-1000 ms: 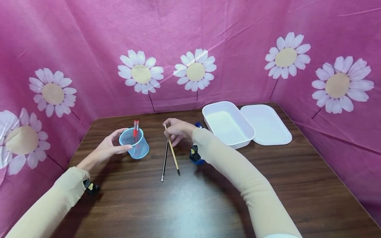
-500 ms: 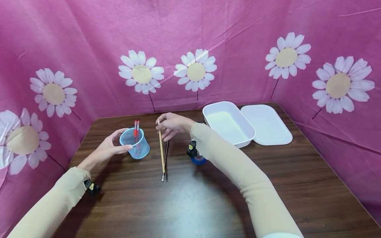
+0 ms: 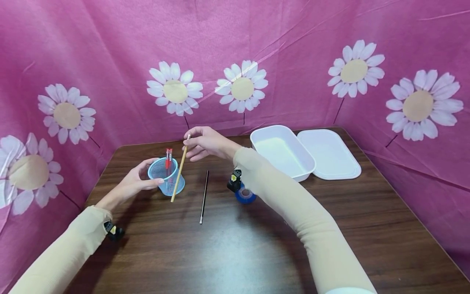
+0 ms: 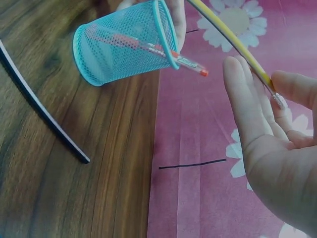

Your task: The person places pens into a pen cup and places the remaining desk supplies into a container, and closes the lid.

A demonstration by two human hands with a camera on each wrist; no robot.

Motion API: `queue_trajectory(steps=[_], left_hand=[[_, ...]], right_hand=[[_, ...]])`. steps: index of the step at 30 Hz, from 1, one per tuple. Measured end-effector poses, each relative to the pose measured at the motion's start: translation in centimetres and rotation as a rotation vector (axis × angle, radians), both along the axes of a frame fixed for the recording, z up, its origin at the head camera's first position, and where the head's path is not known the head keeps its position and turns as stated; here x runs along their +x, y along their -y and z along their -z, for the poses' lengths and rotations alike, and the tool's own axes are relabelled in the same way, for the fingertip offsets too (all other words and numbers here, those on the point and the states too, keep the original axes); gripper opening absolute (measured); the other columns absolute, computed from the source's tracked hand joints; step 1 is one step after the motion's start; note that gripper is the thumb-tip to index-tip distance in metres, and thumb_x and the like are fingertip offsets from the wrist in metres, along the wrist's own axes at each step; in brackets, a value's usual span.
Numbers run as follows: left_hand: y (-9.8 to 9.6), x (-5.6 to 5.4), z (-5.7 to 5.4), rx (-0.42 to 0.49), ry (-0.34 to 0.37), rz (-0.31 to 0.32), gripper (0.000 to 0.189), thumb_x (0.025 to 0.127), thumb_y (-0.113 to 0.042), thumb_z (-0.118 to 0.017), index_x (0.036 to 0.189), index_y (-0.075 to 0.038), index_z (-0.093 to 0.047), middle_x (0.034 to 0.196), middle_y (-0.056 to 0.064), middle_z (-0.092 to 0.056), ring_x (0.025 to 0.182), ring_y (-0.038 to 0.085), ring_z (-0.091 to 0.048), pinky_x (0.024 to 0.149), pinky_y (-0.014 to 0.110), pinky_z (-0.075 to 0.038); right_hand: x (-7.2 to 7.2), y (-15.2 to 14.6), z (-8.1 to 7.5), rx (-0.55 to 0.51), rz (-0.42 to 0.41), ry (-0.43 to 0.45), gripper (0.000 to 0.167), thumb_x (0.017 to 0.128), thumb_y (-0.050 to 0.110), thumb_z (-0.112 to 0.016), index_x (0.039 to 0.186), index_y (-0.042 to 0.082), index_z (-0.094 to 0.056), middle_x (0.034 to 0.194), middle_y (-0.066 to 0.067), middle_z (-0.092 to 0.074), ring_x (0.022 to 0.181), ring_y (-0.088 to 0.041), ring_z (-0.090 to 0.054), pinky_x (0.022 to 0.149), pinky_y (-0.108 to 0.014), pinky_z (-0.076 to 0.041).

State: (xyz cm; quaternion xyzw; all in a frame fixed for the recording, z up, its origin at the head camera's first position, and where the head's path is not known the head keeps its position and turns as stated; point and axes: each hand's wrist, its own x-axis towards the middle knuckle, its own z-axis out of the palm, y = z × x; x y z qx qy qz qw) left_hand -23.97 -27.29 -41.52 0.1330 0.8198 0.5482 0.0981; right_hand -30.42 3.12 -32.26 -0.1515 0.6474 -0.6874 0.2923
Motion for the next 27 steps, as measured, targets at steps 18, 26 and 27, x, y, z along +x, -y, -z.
queue_trajectory(steps=[18, 26, 27], left_hand=[[0.0, -0.1, 0.1, 0.008, -0.011, 0.004, 0.076, 0.088, -0.018, -0.083, 0.150, -0.011, -0.040, 0.132, 0.015, -0.055, 0.110, 0.022, -0.057, 0.082, 0.026, -0.055], [0.2, -0.1, -0.1, -0.012, -0.008, 0.002, 0.076, 0.087, -0.024, -0.083, 0.150, -0.015, -0.042, 0.132, 0.012, -0.056, 0.109, 0.026, -0.057, 0.081, 0.028, -0.056], [0.2, -0.1, -0.1, -0.014, -0.010, 0.003, 0.076, 0.087, -0.024, -0.083, 0.150, -0.014, -0.041, 0.132, 0.012, -0.056, 0.109, 0.025, -0.057, 0.081, 0.028, -0.056]], right_hand=[[-0.6, -1.0, -1.3, -0.064, 0.139, -0.041, 0.015, 0.100, 0.013, -0.066, 0.109, 0.005, -0.057, 0.103, -0.017, -0.070, 0.092, -0.031, -0.073, 0.086, -0.049, -0.058], [-0.7, -1.1, -1.3, -0.026, 0.169, -0.073, 0.017, 0.099, 0.014, -0.068, 0.108, 0.006, -0.057, 0.105, -0.015, -0.070, 0.101, -0.036, -0.071, 0.082, -0.045, -0.060], [-0.7, -1.0, -1.3, -0.022, 0.169, -0.078, 0.016, 0.099, 0.014, -0.068, 0.108, 0.006, -0.057, 0.106, -0.016, -0.070, 0.102, -0.036, -0.071, 0.082, -0.045, -0.060]])
